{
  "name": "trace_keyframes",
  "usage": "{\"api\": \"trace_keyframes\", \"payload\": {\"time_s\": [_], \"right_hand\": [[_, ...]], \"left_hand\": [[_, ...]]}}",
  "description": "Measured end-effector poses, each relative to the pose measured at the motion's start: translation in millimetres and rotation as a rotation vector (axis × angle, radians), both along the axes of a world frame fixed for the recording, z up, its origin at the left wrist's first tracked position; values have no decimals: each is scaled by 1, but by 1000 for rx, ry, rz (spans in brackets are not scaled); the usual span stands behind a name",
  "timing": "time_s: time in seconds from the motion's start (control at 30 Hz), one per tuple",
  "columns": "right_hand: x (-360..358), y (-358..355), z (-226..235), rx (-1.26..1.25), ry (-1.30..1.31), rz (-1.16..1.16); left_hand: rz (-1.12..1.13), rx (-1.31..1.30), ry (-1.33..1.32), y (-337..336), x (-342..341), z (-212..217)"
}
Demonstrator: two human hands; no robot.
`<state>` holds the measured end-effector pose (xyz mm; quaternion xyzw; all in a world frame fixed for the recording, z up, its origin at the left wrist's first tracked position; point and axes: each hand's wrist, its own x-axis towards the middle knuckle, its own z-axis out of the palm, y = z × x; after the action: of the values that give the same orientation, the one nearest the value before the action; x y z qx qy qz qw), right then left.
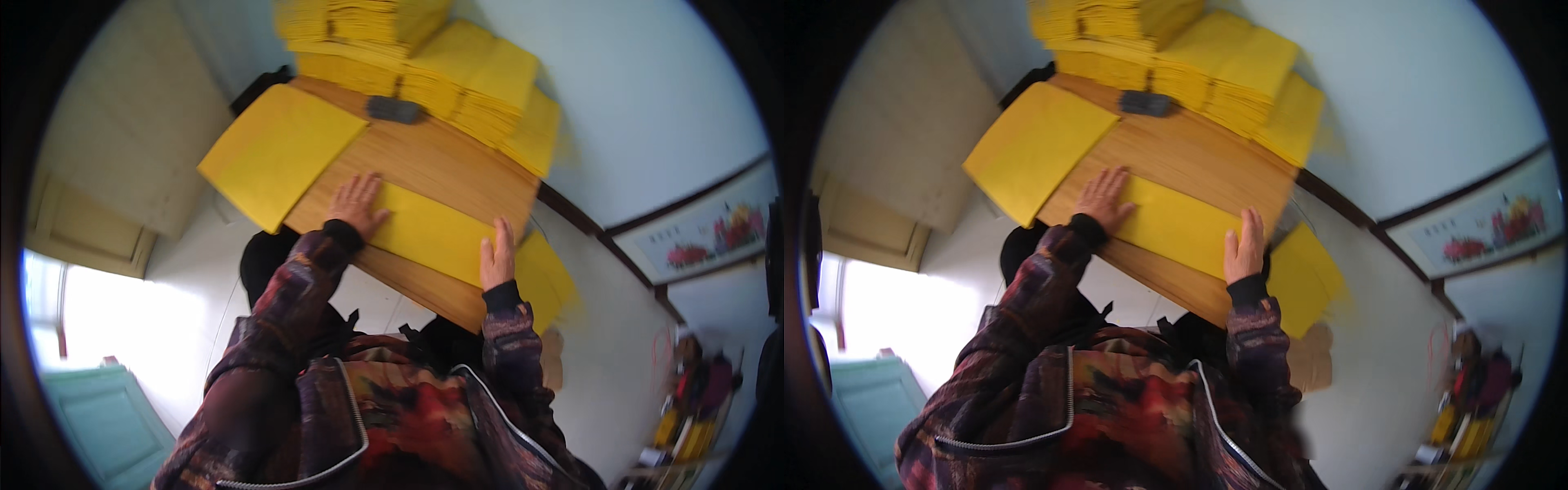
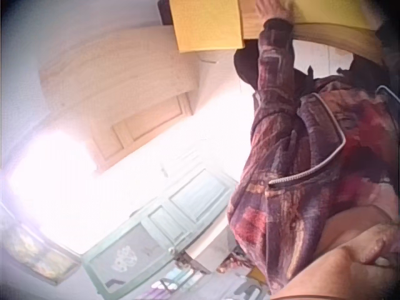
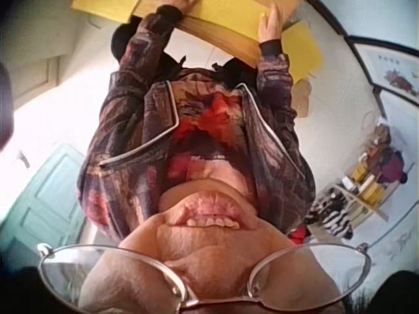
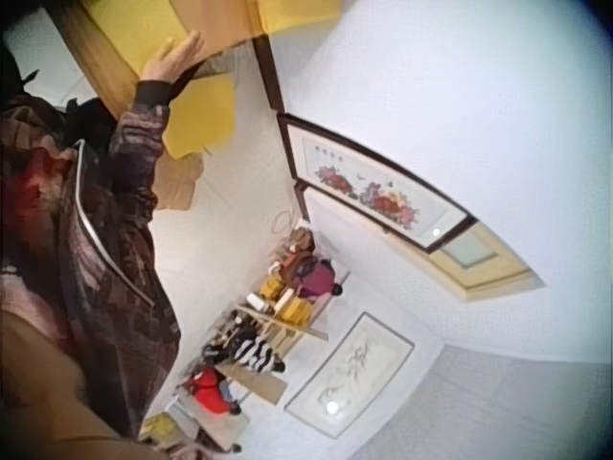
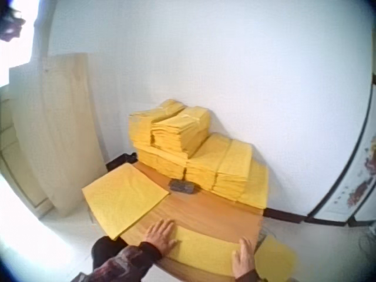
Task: The person repeatedly folds yellow paper sheets by hand on a low wooden table, aligning edges and pressing creases. Folded sheets are stacked into a growing pile on the table.
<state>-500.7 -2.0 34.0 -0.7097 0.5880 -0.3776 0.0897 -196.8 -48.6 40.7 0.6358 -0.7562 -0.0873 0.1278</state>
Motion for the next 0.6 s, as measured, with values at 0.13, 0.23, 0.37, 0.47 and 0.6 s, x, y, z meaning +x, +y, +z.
{"api": "trace_keyframes", "payload": {"time_s": [0.13,0.23,0.37,0.47,0.6], "right_hand": [[-42,20,-5,178,-685,-225],[-44,34,-7,295,-1053,-166],[-30,39,-4,307,-926,-169],[-31,41,0,309,-830,-184],[-37,45,-7,323,-615,-197]], "left_hand": [[-10,29,36,-2,3,-6],[-35,20,130,-6,10,-16],[-158,-107,574,-5,17,-36],[-181,-107,886,-6,18,-48],[-62,53,1209,-19,24,-60]]}}
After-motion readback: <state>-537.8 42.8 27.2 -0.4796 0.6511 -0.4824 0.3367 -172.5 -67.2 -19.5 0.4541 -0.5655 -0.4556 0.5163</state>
